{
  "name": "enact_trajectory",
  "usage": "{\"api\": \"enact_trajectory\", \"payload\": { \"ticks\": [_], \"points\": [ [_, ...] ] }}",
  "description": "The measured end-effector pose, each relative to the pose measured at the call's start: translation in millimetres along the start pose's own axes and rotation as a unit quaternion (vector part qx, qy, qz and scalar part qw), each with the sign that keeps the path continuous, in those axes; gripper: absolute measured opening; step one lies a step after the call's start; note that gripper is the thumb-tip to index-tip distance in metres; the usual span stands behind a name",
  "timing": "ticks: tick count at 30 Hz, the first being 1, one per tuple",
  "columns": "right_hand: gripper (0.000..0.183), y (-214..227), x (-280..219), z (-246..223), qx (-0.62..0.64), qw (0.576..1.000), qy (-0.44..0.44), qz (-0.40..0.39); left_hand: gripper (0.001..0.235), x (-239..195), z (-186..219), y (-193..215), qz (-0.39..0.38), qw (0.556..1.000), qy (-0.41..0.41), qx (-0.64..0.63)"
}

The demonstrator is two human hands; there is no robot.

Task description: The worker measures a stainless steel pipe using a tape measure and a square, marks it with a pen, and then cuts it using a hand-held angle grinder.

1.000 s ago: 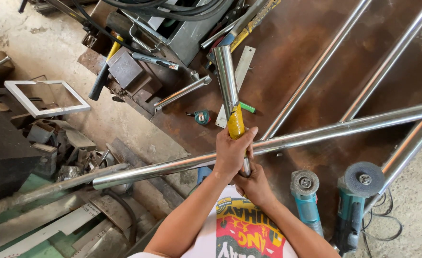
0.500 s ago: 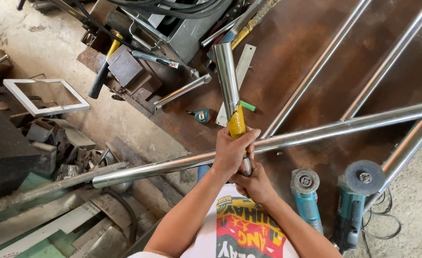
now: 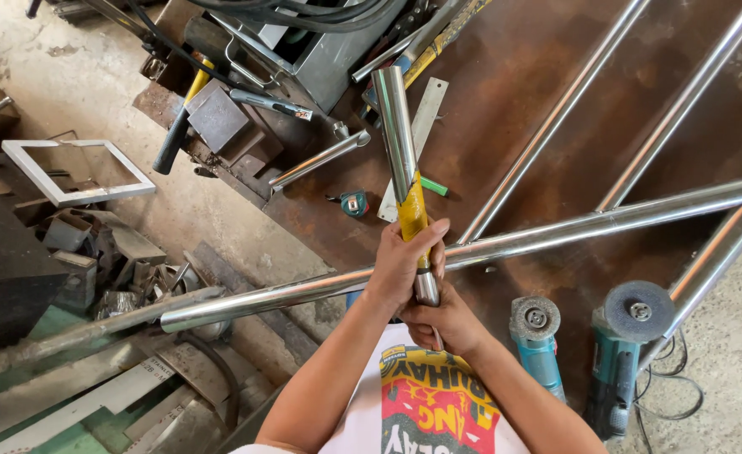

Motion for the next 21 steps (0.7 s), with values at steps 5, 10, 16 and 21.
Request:
{"api": "enact_trajectory", "payload": {
  "ticks": [5, 10, 16, 21],
  "points": [
    [0.020, 7, 12, 6, -0.034, 0.998, -0.040, -0.034, 0.024, 1, 14, 15, -0.016, 1.000, 0.023, -0.011],
    [0.021, -9, 19, 3, -0.029, 0.996, -0.085, -0.017, 0.028, 12, 13, 36, 0.022, 0.999, 0.011, -0.038],
    [0.027, -27, 17, -4, -0.119, 0.990, -0.058, 0.038, 0.029, 8, 24, 30, 0.055, 0.998, 0.016, -0.031],
    [0.031, -41, 15, -26, -0.269, 0.960, -0.021, 0.073, 0.027, 8, 32, 19, -0.009, 0.999, -0.008, -0.049]
  ]
}}
Point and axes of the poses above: each hand's wrist, its own x-axis towards the middle knuckle, its own y-axis out of the back of the hand, z = x × y, the point moved 3 cm from there along x, towards the middle knuckle, and after that the axes turned 4 degrees about -x, right-handed, at the moved point
